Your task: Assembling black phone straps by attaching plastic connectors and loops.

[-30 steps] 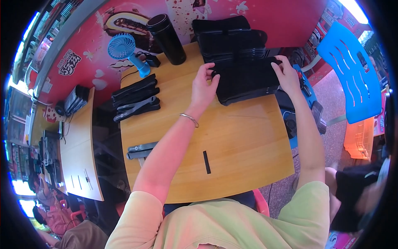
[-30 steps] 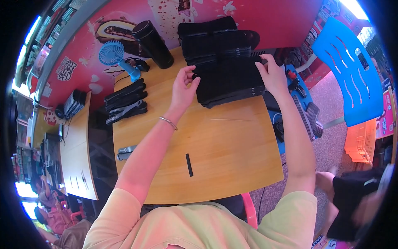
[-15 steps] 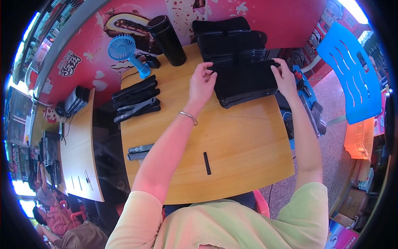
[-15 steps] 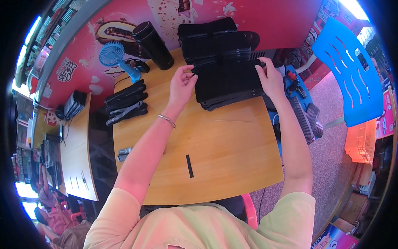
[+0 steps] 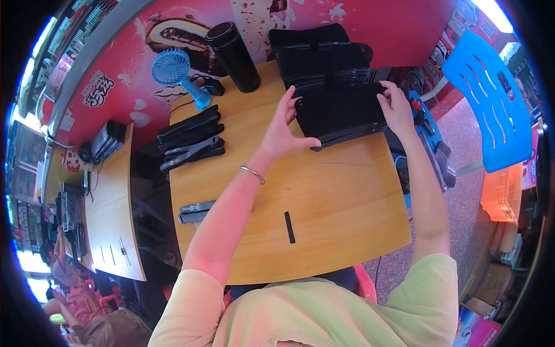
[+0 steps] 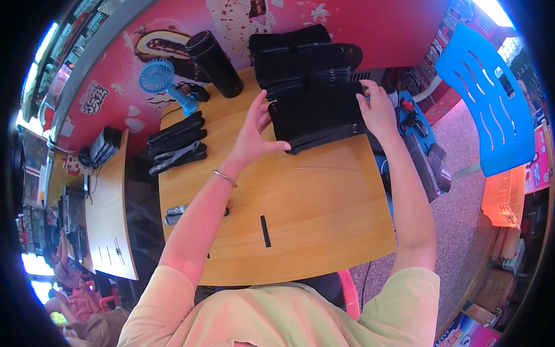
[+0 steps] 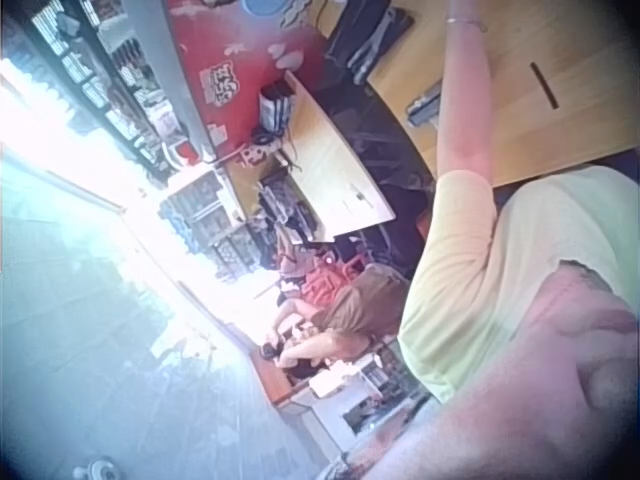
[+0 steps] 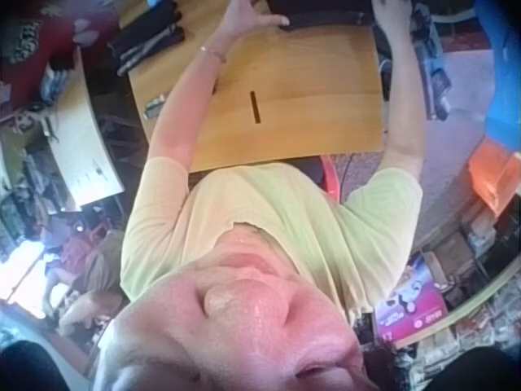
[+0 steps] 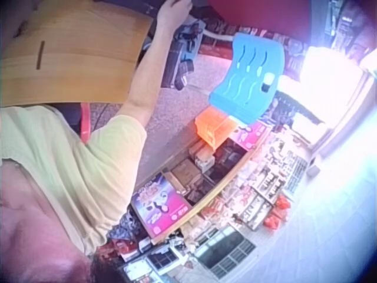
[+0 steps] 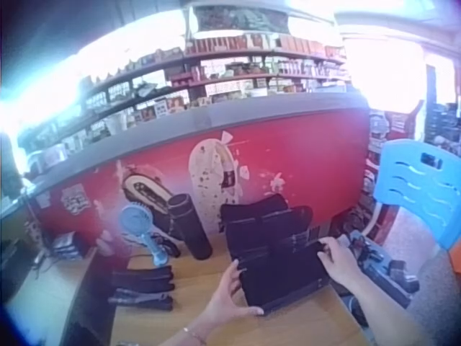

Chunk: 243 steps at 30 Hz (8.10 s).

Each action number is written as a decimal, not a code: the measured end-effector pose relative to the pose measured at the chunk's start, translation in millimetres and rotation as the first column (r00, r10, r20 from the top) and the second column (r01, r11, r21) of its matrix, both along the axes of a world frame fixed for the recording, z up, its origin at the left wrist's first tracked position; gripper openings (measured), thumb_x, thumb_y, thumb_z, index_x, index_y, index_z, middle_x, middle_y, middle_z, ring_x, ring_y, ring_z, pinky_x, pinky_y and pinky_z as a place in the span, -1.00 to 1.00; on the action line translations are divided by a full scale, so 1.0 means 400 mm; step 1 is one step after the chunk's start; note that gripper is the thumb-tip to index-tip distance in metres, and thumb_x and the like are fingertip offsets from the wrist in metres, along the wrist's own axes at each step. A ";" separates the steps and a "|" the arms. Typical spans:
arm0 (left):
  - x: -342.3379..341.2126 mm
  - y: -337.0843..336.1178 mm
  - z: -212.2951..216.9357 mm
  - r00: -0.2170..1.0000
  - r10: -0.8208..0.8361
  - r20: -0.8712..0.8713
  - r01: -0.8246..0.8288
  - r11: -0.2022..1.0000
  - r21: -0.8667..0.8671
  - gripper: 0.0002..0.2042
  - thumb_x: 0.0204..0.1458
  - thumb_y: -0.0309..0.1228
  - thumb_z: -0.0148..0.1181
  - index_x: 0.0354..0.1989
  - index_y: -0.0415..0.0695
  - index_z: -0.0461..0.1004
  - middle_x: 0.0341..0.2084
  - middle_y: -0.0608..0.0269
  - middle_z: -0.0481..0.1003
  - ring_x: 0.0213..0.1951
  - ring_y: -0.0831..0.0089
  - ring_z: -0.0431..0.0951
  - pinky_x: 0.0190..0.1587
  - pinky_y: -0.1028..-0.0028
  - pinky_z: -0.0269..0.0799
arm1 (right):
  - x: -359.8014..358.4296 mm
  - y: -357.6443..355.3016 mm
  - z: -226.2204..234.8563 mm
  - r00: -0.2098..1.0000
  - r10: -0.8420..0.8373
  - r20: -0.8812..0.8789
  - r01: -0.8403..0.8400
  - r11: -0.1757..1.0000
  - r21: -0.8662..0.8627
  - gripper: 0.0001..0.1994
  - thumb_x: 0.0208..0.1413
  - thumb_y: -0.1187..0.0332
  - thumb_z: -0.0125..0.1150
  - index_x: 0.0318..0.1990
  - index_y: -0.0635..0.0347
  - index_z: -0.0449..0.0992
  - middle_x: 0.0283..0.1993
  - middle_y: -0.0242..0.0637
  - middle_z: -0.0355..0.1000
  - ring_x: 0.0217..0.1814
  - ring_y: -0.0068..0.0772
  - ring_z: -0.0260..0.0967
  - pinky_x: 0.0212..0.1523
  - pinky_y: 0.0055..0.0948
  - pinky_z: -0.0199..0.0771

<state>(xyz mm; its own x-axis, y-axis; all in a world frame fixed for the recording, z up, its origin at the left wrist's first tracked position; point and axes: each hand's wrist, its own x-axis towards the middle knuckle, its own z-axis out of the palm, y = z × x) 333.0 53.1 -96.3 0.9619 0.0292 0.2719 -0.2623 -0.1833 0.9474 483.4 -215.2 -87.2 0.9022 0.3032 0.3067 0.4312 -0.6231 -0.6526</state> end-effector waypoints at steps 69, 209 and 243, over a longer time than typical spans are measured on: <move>-0.020 -0.007 -0.017 0.989 0.128 -0.073 -0.092 0.925 0.368 -0.34 -0.07 -0.24 0.33 0.26 0.01 0.22 0.24 -0.09 0.17 0.34 0.15 0.03 0.31 0.27 0.01 | -0.131 0.047 0.019 0.820 0.436 0.371 -0.294 0.877 -0.381 -0.60 0.20 0.13 -0.04 0.17 -0.05 0.36 0.26 -0.20 0.24 0.38 -0.20 0.03 0.37 -0.03 -0.19; -0.627 -0.354 0.426 0.300 -0.334 0.893 -0.511 0.735 0.446 -0.73 -0.22 -0.15 0.27 -0.31 0.11 0.51 -0.38 0.29 0.48 -0.18 0.29 0.48 -0.08 0.22 0.28 | -0.901 -0.221 0.552 0.767 0.611 -0.195 -0.618 0.621 -0.483 -0.62 -0.13 0.47 0.25 -0.07 0.31 0.46 -0.26 -0.15 0.50 -0.22 -0.27 0.46 -0.17 -0.33 0.45; -1.455 -0.035 -0.021 0.448 -0.211 -0.869 0.716 0.666 0.207 -0.73 -0.01 -0.21 0.14 -0.27 -0.15 0.53 -0.40 -0.02 0.55 -0.35 0.12 0.57 -0.30 0.24 0.49 | -1.015 -0.296 0.113 0.208 0.033 -0.977 -0.921 0.343 -0.185 -0.46 0.06 -0.09 -0.01 -0.06 0.19 0.51 -0.02 0.19 0.40 0.10 0.07 0.34 0.08 -0.16 0.33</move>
<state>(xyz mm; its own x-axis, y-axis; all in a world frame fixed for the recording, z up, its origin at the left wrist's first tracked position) -248.9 39.1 -104.6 0.5970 -0.3784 -0.7074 0.2582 -0.7442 0.6160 77.4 -333.7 -41.9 0.0098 0.4213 -0.9069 0.4487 -0.8124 -0.3725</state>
